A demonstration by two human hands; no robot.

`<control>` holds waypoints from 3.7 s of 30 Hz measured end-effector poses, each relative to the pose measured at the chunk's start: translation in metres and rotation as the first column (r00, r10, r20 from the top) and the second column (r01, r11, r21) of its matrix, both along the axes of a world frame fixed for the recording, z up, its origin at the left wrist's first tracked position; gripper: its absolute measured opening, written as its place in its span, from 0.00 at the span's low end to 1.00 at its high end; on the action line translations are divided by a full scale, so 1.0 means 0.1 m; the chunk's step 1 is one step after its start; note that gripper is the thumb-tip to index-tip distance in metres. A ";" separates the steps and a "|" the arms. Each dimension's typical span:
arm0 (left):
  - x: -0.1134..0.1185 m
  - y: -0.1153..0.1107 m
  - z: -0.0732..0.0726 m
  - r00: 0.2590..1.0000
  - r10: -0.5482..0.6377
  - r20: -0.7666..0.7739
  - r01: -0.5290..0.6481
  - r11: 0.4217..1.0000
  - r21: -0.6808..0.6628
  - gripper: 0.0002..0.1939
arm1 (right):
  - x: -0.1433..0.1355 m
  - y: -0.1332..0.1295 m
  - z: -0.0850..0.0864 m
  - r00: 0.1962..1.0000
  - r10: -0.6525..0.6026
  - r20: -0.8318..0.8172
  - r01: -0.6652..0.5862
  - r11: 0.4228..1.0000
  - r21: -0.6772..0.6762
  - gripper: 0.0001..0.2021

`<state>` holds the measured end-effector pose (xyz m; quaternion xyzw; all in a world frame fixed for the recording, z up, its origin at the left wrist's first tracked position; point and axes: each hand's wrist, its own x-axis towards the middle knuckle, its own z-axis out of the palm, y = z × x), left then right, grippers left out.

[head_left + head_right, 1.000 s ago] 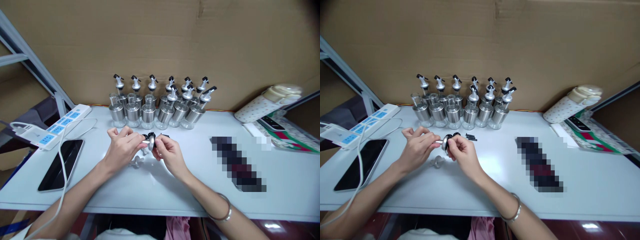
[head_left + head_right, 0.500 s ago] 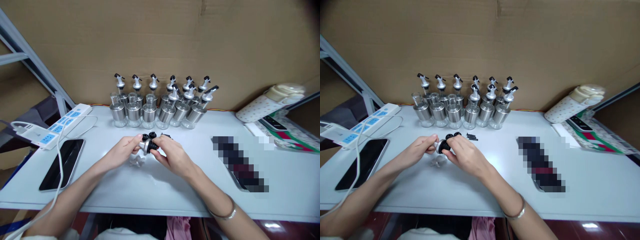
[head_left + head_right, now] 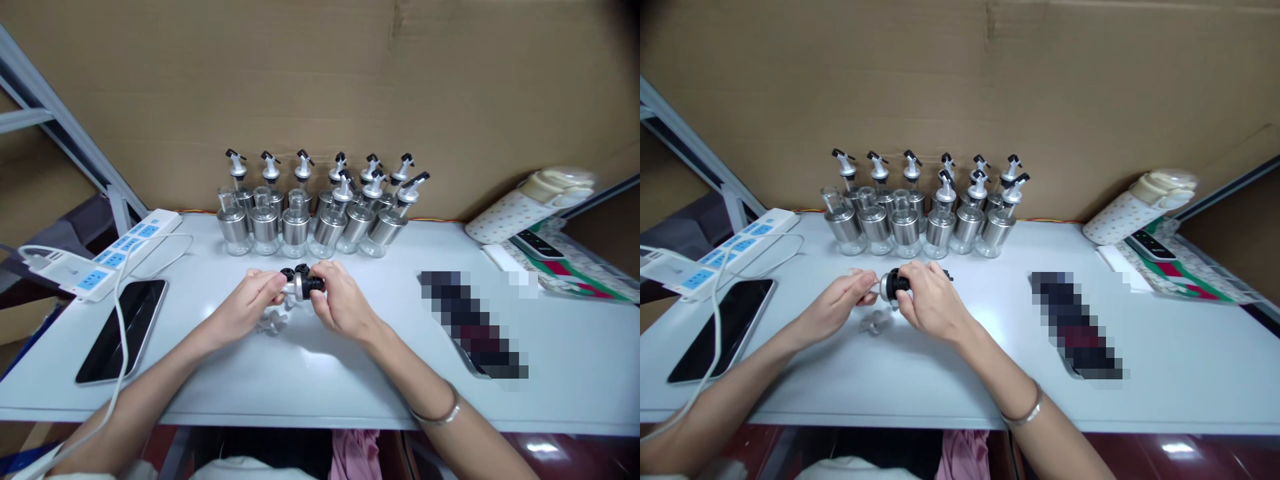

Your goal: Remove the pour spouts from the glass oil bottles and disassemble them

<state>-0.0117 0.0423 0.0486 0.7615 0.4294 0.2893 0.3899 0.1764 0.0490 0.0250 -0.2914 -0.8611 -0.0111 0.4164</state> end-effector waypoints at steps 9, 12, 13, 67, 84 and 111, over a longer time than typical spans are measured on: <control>-0.20 0.14 -0.05 0.921 0.294 -0.254 -0.020 0.691 0.723 0.17 | 0.17 0.09 0.00 0.947 -0.260 -0.187 0.151 0.878 -0.455 0.14; -0.24 0.21 -0.10 0.883 0.286 -0.373 0.033 0.754 0.656 0.14 | 0.24 0.18 0.00 0.964 -0.257 -0.068 0.211 0.895 -0.393 0.09; -0.23 0.21 -0.12 0.874 0.242 -0.422 0.078 0.787 0.612 0.13 | 0.25 0.20 -0.01 0.972 -0.233 -0.019 0.209 0.903 -0.376 0.09; 0.08 -0.02 -0.44 0.828 -0.251 -0.502 0.464 0.809 0.361 0.13 | 0.21 0.15 0.01 0.993 -0.107 0.048 0.116 0.859 -0.498 0.09; 0.11 -0.04 -0.46 0.880 -0.208 -0.427 0.441 0.693 0.570 0.16 | 0.24 0.71 0.14 0.749 -0.394 -0.533 0.313 0.919 -0.239 0.15; 0.46 -0.51 -0.62 0.739 -0.094 0.668 0.560 0.636 -0.531 0.31 | 0.37 0.48 0.91 0.843 -0.123 -0.523 -0.052 0.951 -0.306 0.18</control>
